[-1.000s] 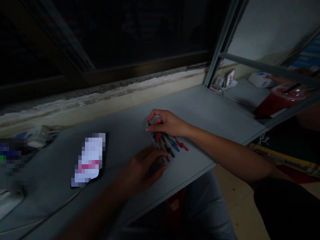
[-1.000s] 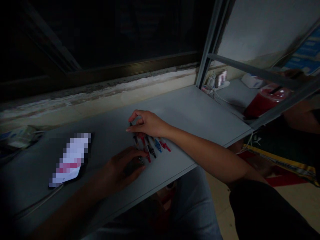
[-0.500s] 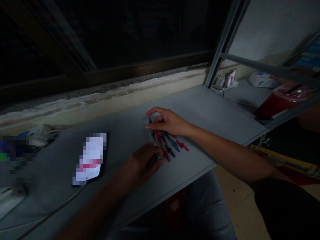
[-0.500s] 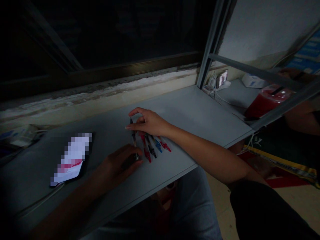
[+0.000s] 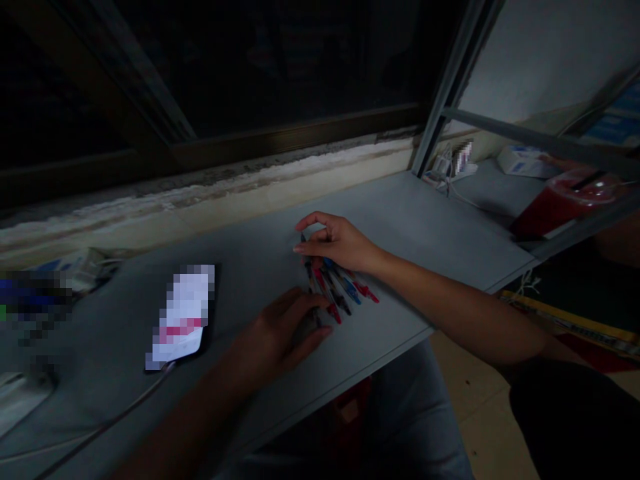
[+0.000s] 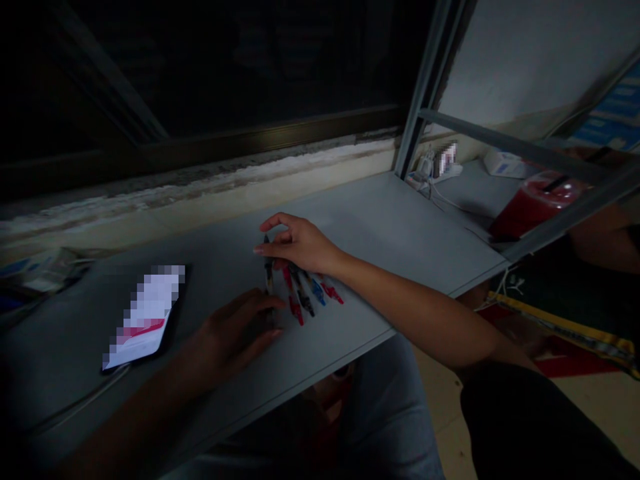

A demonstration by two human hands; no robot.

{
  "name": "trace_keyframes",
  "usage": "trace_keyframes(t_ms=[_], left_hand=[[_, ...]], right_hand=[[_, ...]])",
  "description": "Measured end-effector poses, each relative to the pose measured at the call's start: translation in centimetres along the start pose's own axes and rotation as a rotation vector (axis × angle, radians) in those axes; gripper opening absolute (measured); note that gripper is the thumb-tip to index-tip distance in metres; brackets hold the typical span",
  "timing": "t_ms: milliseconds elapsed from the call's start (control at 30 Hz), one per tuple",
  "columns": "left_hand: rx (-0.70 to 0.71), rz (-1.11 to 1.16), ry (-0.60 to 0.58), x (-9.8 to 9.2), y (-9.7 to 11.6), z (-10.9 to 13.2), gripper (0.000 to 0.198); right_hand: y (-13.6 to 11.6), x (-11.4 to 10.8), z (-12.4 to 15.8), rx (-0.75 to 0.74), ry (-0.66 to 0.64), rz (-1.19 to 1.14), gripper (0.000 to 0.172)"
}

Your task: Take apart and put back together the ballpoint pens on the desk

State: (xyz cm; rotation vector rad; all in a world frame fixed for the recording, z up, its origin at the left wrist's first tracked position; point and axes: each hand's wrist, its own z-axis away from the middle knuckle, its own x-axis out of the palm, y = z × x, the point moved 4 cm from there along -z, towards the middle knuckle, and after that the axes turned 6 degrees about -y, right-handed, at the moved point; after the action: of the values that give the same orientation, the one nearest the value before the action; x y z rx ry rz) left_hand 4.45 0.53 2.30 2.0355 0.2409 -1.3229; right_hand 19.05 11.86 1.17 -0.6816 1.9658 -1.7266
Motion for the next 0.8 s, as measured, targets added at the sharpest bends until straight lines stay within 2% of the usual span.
trace_keyframes(t_ms=[167,300,400,533,600,633,700,733,800], left_hand=[[-0.041,0.019,-0.019,0.4,-0.1,0.1,0.015],[-0.048,0.038,-0.02,0.3,-0.2,0.1,0.026],[-0.049,0.051,-0.039,0.3,0.0,0.1,0.021],[-0.09,0.019,0.041,0.0,-0.4,0.2,0.021],[-0.219,0.008,0.157,-0.8,-1.6,0.4,0.024],[-0.318,0.004,0.25,-1.5,-2.5,0.6,0.026],[-0.583,0.028,0.553,-3.5,-5.0,1.7,0.033],[-0.652,0.087,0.705,-4.6,-6.2,2.4,0.036],[-0.7,0.136,0.885,-6.5,-8.5,3.7,0.046]], right_hand=[[-0.2,0.0,0.1,0.029,-0.006,-0.014,0.039],[0.4,0.1,0.0,0.042,-0.011,-0.004,0.041],[0.7,0.1,-0.1,0.028,-0.021,0.018,0.04],[0.5,-0.4,-0.2,0.014,-0.011,0.063,0.039],[0.3,-1.2,-0.3,-0.008,0.036,0.12,0.037],[0.1,-1.5,-0.4,-0.015,0.055,0.158,0.035],[-0.1,-2.1,-0.4,-0.017,0.065,0.238,0.03],[-0.2,-2.3,-0.4,-0.012,0.059,0.273,0.027],[-0.3,-2.4,-0.3,0.004,0.034,0.332,0.025]])
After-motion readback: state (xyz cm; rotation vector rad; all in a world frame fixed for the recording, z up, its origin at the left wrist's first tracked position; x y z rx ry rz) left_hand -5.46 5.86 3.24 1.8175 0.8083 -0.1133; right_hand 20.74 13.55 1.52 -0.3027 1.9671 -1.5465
